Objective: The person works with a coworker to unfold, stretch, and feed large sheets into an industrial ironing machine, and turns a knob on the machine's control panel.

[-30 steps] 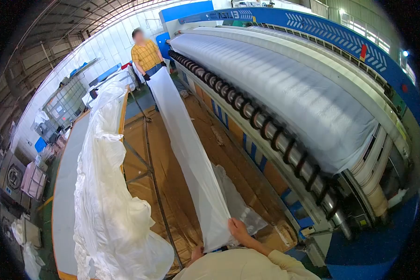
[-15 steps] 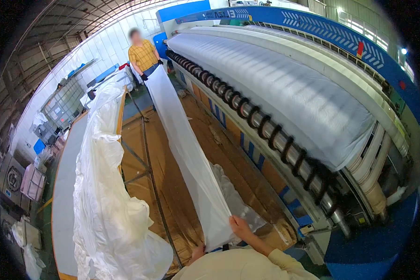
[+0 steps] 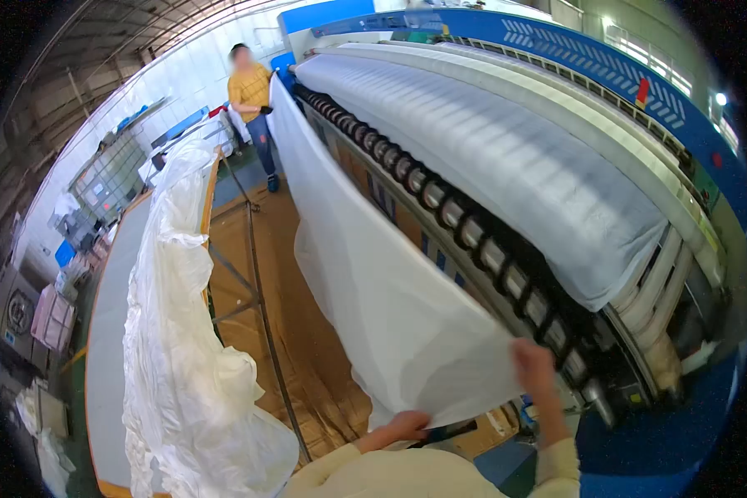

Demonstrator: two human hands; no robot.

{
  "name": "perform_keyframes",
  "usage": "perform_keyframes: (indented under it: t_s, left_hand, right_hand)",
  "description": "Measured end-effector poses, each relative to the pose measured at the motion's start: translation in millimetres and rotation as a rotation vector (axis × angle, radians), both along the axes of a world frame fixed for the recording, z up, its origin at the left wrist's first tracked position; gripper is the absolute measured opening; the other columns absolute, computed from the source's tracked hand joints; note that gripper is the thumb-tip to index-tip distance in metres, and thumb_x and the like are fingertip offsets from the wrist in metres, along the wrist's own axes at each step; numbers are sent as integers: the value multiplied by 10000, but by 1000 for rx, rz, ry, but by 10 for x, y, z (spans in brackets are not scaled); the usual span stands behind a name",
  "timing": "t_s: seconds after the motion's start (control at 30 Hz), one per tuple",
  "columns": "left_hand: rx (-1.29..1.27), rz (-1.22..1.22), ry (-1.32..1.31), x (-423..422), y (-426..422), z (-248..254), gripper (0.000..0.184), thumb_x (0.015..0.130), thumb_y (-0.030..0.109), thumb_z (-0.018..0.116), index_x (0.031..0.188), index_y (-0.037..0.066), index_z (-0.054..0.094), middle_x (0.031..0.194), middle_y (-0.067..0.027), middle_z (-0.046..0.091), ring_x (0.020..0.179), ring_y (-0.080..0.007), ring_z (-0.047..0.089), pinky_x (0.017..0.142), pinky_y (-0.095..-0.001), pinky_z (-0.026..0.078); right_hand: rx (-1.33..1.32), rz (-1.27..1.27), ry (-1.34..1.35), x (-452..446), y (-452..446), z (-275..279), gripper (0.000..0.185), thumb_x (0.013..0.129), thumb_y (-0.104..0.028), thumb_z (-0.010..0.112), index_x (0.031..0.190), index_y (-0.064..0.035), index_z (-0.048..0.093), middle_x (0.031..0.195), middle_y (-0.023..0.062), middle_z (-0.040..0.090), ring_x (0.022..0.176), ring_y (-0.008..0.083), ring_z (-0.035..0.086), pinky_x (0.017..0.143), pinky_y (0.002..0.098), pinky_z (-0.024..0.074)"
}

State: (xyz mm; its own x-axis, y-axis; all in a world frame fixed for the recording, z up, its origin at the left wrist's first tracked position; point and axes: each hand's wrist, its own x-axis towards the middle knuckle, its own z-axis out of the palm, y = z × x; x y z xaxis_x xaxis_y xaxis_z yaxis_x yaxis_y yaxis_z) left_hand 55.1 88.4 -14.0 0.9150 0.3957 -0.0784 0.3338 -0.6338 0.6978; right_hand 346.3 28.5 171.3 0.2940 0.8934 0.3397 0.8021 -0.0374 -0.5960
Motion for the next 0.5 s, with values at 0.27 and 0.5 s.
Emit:
perform_keyframes:
  t_s: [0.27, 0.5]
  left_hand:
    - [-143, -125, -375, 1001, -126, 1068, 175, 732, 192, 582, 707, 67, 462, 732, -113, 505, 712, -328, 490, 605, -420, 383]
    - [-24, 699, -144, -511, 145, 597, 83, 745, 162, 549, 791, 92, 547, 785, -129, 566, 783, -327, 543, 671, -405, 440]
  right_hand:
    - [129, -363, -611, 2371, -471, 1187, 300, 907, -242, 432, 1096, -50, 565, 1007, 170, 596, 887, 293, 585, 755, 344, 466]
    - [-237, -833, -777, 3644, 434, 1064, 362, 909, -283, 420, 1216, -99, 477, 1095, 116, 581, 935, 280, 570, 746, 357, 468]
